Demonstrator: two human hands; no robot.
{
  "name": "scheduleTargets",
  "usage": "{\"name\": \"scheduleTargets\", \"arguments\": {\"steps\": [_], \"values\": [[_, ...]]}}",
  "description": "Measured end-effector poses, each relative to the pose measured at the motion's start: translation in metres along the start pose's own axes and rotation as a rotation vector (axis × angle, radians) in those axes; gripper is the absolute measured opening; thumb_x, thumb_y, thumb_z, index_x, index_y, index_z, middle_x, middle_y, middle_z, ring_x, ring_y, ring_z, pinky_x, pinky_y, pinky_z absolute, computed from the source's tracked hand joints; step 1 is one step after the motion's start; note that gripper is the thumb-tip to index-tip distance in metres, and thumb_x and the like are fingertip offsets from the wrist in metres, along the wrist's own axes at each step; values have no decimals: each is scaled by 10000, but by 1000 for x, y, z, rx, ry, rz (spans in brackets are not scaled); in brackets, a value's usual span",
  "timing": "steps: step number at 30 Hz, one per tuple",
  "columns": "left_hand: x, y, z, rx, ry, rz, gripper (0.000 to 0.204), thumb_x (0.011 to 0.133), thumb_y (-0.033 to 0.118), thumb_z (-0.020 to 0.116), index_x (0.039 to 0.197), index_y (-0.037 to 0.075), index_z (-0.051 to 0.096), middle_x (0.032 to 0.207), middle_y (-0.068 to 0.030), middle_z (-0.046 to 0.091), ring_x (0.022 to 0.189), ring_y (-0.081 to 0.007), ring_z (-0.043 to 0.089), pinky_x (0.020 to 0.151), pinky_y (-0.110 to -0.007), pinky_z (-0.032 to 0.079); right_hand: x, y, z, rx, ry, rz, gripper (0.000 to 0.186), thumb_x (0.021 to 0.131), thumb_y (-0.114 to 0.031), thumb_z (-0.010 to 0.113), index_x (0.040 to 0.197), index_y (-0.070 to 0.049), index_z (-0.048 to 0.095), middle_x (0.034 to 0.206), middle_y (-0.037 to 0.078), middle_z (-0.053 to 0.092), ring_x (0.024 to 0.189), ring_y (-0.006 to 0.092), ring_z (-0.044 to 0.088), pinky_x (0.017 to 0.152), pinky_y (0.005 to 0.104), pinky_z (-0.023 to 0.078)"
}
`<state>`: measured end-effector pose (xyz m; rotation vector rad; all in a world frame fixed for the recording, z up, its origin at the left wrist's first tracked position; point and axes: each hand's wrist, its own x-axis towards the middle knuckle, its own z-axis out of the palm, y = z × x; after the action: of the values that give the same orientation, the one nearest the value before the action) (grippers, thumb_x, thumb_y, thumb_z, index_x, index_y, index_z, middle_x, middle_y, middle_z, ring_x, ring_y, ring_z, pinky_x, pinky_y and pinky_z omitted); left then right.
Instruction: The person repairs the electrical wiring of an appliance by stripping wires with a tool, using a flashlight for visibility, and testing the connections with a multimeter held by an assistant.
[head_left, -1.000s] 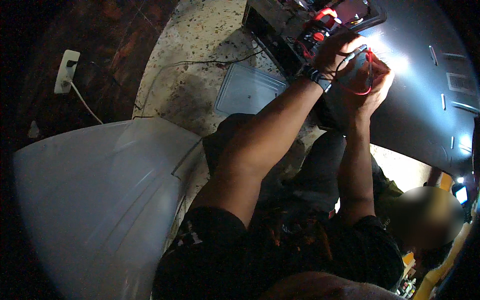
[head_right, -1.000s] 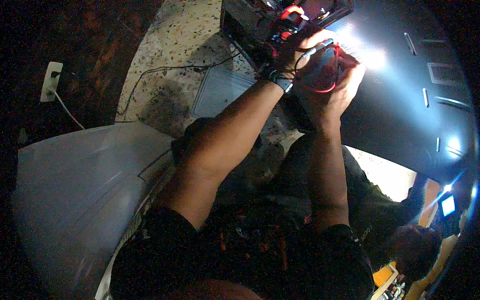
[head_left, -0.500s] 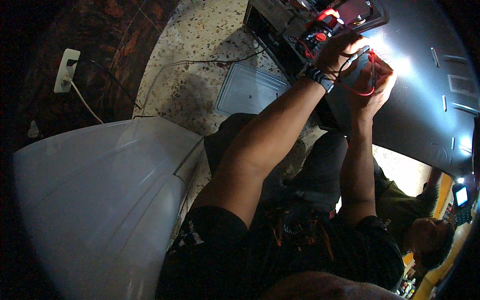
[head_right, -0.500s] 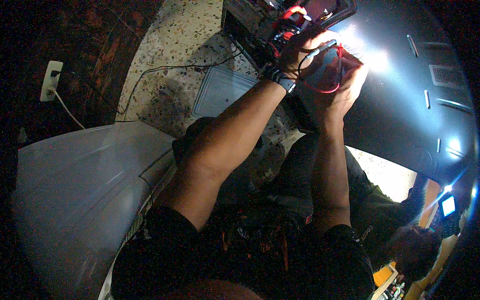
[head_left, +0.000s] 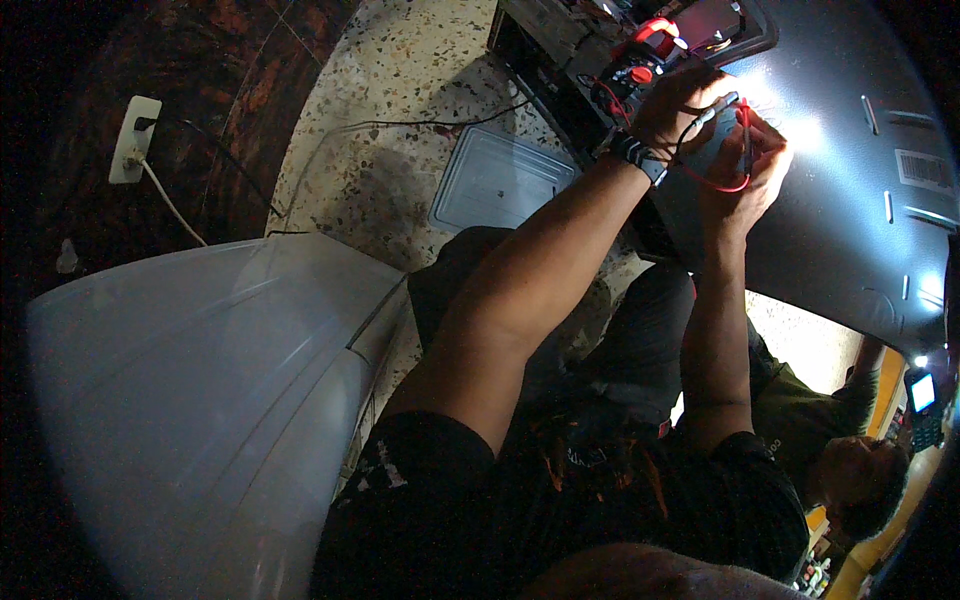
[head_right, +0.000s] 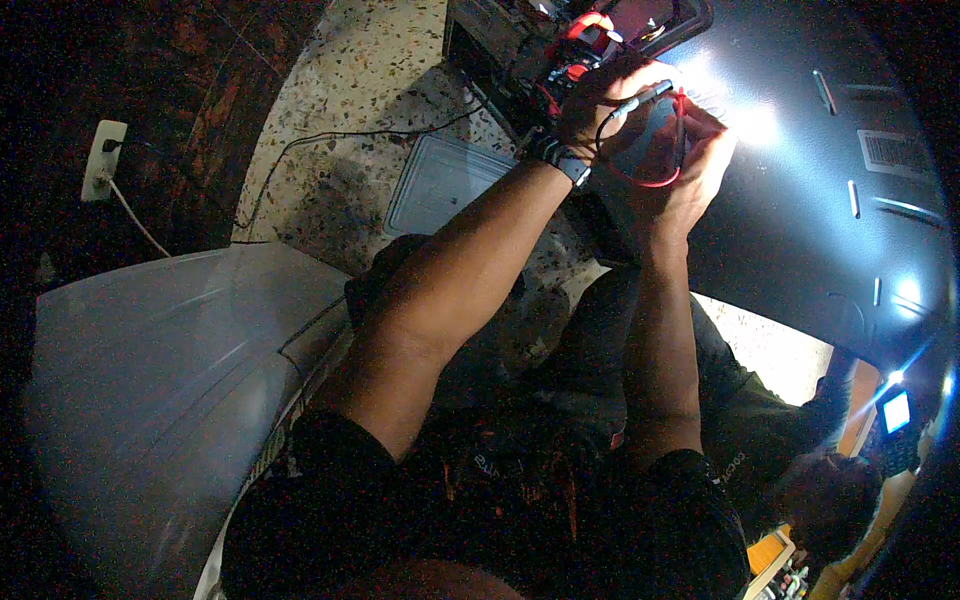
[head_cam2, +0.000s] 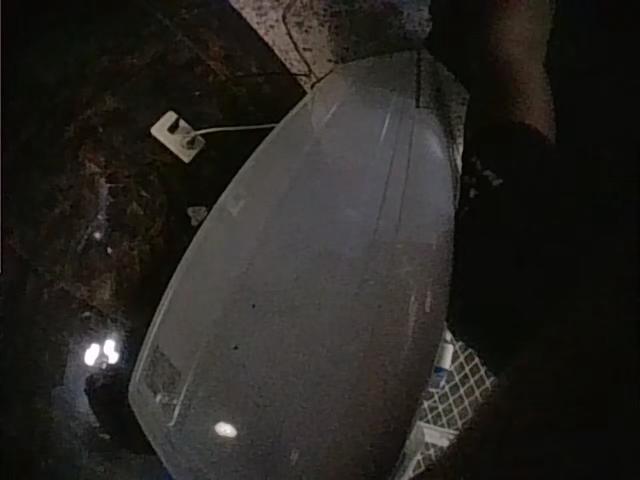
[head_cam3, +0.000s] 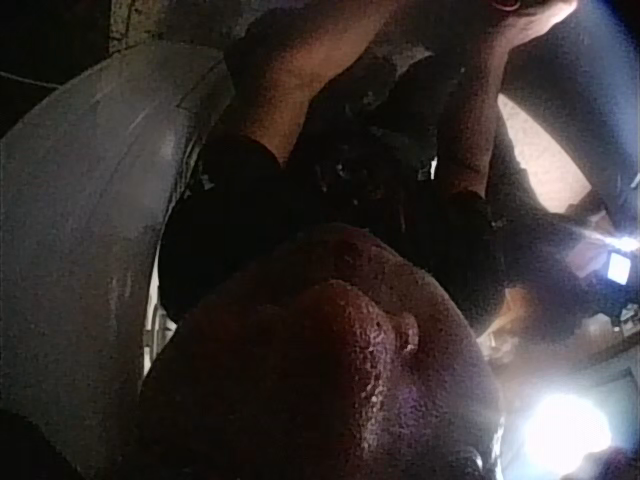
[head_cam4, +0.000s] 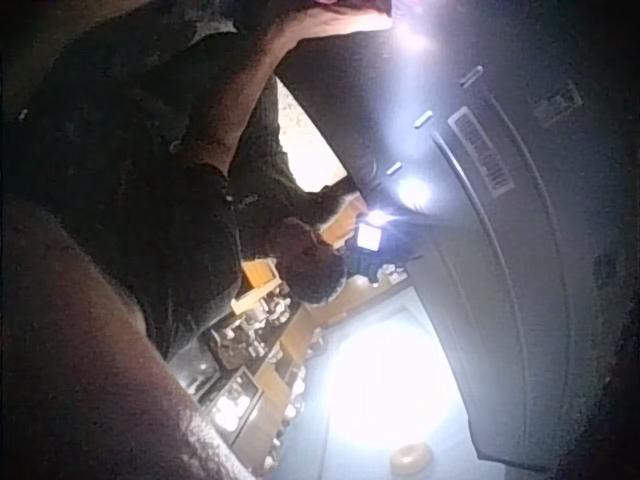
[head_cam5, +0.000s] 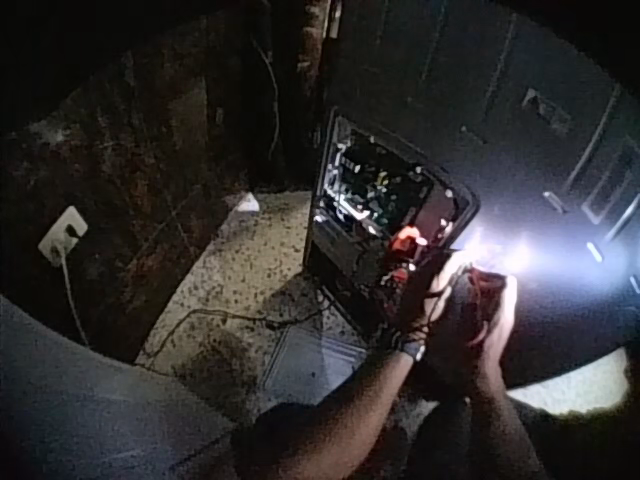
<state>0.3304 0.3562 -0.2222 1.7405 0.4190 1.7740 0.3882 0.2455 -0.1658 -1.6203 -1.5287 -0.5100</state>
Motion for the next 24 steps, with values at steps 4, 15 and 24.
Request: {"name": "scheduleTargets", "arguments": {"steps": [4, 15, 24], "values": [[0, -3, 4, -31, -25, -23, 268, 882, 50, 660, 1134, 129, 704, 989, -135, 724, 933, -326, 704, 797, -411, 579, 0, -4, -1, 8, -21, 31, 291, 1033, -273, 579, 1120, 1, 535, 1153, 203, 628, 1009, 340, 635, 898, 448, 503], [-3, 1, -1, -53, -59, -59, 251, 990, 129, 559, 1194, 83, 698, 1132, -142, 729, 1066, -304, 710, 904, -388, 555, -1, -5, -2, -4, -3, 24, 285, 1030, -271, 588, 1119, -4, 542, 1161, 209, 637, 1030, 335, 643, 898, 442, 512], [-4, -2, -2, -128, -76, -131, 235, 895, 26, 632, 1118, 66, 694, 1038, -168, 713, 988, -360, 694, 842, -419, 561, -8, -4, -2, 129, 41, 48, 188, 957, -83, 676, 1072, -24, 539, 1176, 202, 662, 1032, 287, 672, 905, 398, 532]]}}
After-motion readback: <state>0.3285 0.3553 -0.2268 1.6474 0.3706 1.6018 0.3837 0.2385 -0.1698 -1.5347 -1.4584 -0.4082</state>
